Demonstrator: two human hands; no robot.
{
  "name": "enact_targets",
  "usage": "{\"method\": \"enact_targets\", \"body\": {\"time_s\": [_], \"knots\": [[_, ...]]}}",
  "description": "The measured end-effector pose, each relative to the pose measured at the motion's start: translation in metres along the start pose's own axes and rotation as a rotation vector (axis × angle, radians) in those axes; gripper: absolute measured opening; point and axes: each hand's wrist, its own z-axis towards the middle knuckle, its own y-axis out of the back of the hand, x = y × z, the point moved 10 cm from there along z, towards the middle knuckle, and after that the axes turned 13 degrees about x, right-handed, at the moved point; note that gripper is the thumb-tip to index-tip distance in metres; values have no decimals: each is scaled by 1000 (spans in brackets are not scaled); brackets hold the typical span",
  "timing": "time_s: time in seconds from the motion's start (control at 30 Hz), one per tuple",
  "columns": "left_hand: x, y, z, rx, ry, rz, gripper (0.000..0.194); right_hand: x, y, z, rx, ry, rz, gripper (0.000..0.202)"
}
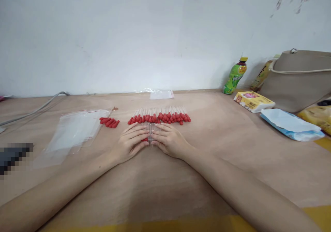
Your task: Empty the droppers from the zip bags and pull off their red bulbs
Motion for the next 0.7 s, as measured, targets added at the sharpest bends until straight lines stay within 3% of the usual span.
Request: {"method": "enact_targets", "body": {"time_s": [0.23, 0.5, 0.7], "knots": [[-11, 8, -3, -108, -78, 80, 15, 0, -3, 2, -1, 17, 57, 31], [-17, 0, 0, 24, -102, 85, 18, 9, -4, -1, -12, 123, 109, 27], [-18, 2, 0, 29, -88, 62, 17, 17, -2, -1, 24, 140, 5, 27]]}}
